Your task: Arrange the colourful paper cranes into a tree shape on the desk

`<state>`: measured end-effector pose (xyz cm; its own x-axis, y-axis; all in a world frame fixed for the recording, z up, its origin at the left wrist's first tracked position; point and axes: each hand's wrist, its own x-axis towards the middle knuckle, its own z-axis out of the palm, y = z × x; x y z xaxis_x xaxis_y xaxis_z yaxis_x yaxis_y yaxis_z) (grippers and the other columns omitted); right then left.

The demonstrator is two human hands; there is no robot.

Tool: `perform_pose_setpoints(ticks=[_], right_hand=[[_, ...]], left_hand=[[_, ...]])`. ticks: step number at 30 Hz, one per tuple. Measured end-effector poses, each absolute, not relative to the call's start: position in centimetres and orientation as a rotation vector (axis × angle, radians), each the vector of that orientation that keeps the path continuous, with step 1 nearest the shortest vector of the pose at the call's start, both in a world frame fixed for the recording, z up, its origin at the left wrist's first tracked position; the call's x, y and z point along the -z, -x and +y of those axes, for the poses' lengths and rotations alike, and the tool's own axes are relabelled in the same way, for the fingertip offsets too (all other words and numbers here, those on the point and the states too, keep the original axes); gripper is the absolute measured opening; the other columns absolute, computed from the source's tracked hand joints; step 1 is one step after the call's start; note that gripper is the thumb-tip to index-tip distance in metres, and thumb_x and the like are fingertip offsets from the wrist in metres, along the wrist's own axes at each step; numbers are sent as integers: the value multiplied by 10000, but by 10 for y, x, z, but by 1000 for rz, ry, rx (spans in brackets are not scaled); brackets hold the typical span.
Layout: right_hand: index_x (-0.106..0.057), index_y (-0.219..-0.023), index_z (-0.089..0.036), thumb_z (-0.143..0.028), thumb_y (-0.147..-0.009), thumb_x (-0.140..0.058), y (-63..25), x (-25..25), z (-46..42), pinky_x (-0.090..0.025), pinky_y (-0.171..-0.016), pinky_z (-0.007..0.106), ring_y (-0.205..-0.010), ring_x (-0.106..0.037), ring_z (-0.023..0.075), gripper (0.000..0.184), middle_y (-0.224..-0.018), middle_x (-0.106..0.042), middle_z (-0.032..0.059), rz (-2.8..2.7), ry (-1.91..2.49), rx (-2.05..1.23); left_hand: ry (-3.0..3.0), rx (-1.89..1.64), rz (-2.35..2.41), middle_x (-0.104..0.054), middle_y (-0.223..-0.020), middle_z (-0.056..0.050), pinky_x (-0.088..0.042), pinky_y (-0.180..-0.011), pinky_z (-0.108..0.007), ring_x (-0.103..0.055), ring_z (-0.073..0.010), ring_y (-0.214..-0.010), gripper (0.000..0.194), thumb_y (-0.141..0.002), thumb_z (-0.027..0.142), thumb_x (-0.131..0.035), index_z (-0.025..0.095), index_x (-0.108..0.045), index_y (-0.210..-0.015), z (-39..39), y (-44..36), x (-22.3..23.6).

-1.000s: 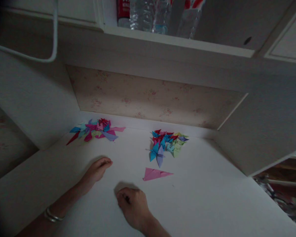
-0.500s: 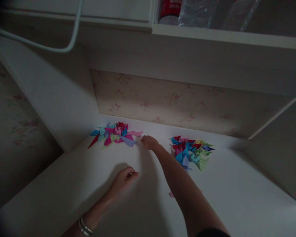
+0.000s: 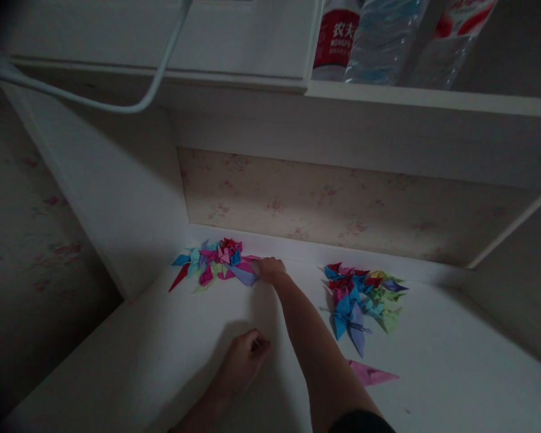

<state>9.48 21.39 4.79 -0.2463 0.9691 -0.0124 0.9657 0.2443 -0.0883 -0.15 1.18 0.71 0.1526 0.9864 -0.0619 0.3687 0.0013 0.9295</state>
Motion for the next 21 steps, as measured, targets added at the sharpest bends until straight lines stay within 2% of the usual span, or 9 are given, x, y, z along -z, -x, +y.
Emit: perform_pose_setpoints(ticks=[6, 9, 12, 14, 17, 21], right_hand=[[-606, -1108, -171, -297, -935, -496, -136, -65, 187, -491, -869, 376, -1015, -606, 204, 240, -1129, -631, 90, -2069, 1756, -378], [-624, -1095, -141, -288, -947, -381, -160, -70, 152, -506, -795, 304, -964, -648, 200, 320, -1073, -676, 125, -1880, 1635, -544], [-562, -1216, -121, -317, -939, -311, -186, -64, 97, -531, -717, 280, -919, -676, 190, 422, -1098, -673, 142, -1744, 1523, -707], [-519, -1286, -146, -297, -913, -335, -203, -54, 56, -539, -727, 292, -955, -670, 195, 442, -1161, -643, 138, -1592, 1404, -866], [-570, -1256, -213, -289, -845, -471, -228, -34, 0, -545, -738, 329, -952, -656, 208, 429, -1196, -611, 101, -1266, 1215, -1095], [-658, -1149, -219, -403, -830, -563, -252, -8, -47, -528, -675, 327, -733, -626, 174, 380, -928, -672, 60, -1205, 1302, -1001]], left_hand=[[-1572, -909, 1375, -584, -603, 9, -336, -554, -229, -538, -143, -597, 218, -789, 332, -517, 178, -595, -656, 10, 1, -6], [-1594, -909, 1386, -546, -575, 19, -327, -535, -229, -510, -135, -567, 222, -781, 342, -518, 176, -578, -645, 10, 1, -7], [-1628, -935, 1372, -528, -573, 26, -331, -548, -229, -499, -132, -570, 229, -780, 347, -514, 177, -559, -632, 11, 1, -6], [-1636, -931, 1364, -517, -573, 31, -332, -560, -231, -495, -133, -576, 236, -783, 358, -508, 179, -552, -635, 12, 0, -4], [-1642, -931, 1357, -489, -571, 44, -328, -567, -230, -480, -135, -584, 254, -789, 391, -502, 183, -545, -649, 12, 0, -1], [-1647, -933, 1352, -454, -557, 57, -315, -562, -228, -452, -134, -573, 278, -788, 423, -501, 185, -535, -650, 9, -2, 0]])
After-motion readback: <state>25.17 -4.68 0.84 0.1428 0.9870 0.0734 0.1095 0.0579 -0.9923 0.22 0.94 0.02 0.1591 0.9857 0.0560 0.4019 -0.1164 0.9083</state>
